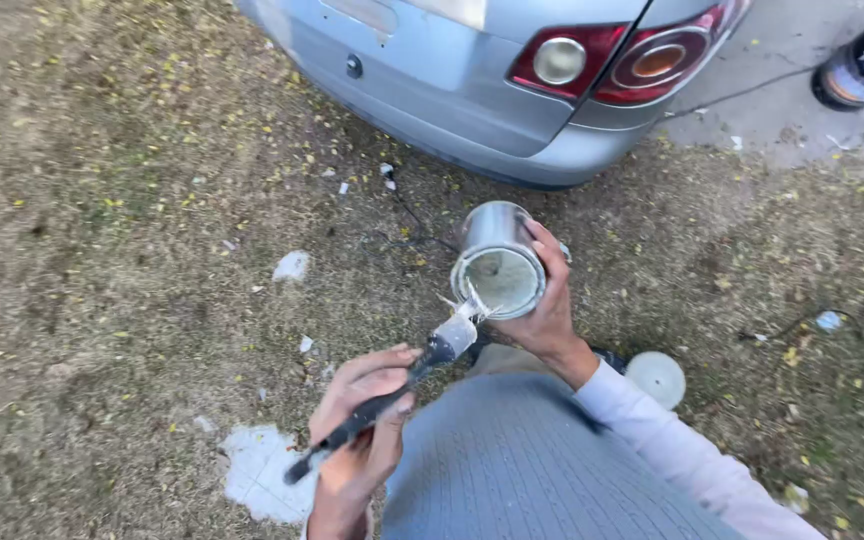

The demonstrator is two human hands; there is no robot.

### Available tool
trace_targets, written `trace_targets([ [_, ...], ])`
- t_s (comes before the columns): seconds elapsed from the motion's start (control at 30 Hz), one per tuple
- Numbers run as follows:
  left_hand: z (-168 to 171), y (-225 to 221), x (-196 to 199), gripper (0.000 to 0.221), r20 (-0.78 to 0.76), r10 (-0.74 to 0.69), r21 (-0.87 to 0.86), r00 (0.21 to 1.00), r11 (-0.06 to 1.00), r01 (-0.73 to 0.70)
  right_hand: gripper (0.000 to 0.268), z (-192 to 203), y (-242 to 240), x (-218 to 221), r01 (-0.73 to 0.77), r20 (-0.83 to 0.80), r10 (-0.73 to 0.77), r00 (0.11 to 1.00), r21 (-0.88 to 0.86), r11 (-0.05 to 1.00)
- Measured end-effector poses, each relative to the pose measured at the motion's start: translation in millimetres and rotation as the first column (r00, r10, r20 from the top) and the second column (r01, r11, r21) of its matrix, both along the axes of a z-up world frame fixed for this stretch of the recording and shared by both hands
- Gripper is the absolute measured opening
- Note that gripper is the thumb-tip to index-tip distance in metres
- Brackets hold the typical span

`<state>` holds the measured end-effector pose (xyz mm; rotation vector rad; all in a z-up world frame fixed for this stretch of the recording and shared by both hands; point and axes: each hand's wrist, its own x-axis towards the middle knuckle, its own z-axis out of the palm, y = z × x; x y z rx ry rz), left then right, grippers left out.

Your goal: Repairing car paint by applying it with a brush and buffing the surface with a power polisher.

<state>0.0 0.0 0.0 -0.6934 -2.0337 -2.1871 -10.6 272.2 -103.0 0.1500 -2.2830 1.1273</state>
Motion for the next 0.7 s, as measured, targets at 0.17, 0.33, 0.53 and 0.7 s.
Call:
trace_targets([
  [0.17, 24, 39, -50, 0.027, 0.026, 0.022, -0.107, 0.999, 0.994, -0.019, 0.109, 4, 25, -48, -0.008, -0.088, 0.016, 0.996, 0.085, 0.996],
  [0.33, 41, 77, -109, 0.029, -0.116, 0.023, -0.399, 0.993, 0.914, -0.068, 0.107, 11, 21, -90, -0.065, -0.121, 0.083, 0.989, 0.142, 0.988],
  [0.53, -10, 95, -148, 0.042, -0.258, -0.056, -0.736, 0.965, 0.658, -0.159, 0.09, -21, 24, -137, -0.113, -0.171, 0.148, 0.974, 0.203, 0.973],
  [0.7, -45, 92, -193, 0.034, -0.098, 0.139, -0.645, 0.985, 0.745, -0.169, 0.077, -28, -3, -194, -0.153, -0.195, 0.2, 0.96, 0.231, 0.961],
])
